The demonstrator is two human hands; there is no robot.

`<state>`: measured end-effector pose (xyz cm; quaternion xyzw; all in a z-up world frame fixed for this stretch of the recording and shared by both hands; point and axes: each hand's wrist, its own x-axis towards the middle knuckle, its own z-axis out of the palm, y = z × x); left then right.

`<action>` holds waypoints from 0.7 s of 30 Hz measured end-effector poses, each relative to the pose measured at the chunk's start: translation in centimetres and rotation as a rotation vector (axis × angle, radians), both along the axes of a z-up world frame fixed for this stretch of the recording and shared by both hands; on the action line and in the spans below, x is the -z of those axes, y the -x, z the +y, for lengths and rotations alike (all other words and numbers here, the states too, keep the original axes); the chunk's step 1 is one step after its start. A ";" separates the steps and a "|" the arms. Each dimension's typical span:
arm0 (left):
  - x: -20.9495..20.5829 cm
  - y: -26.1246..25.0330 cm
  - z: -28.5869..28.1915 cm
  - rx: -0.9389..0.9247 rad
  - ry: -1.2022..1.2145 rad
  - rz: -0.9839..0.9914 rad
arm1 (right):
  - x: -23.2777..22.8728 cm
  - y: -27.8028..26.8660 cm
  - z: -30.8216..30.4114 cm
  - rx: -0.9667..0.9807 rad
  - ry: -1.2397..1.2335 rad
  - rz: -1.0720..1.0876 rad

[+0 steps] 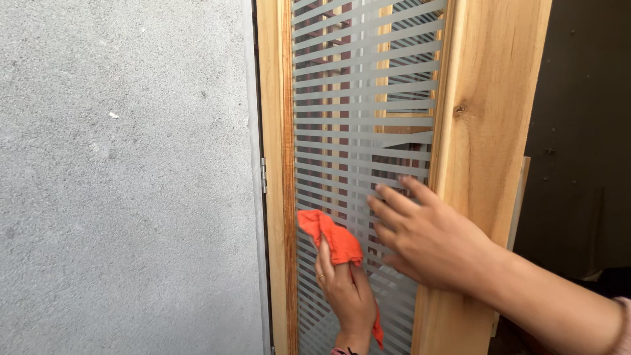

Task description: The person wipes the wooden frame and frosted glass panel of a door using an orange cloth. They clean the edges, corners, and the metal handle area, moving systematically around the door surface.

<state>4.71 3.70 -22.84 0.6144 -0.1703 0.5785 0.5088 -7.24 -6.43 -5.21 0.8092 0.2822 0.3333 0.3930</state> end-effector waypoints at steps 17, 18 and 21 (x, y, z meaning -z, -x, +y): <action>-2.0 3.2 -2.7 -0.030 -0.112 -0.176 | 4.7 0.9 -6.3 -0.335 0.030 -0.135; -1.8 2.8 -2.6 -0.027 -0.120 -0.186 | 4.7 0.9 -6.2 -0.331 0.028 -0.143; -0.8 1.3 -2.2 -0.070 -0.097 -0.180 | 4.8 1.0 -6.1 -0.343 0.002 -0.152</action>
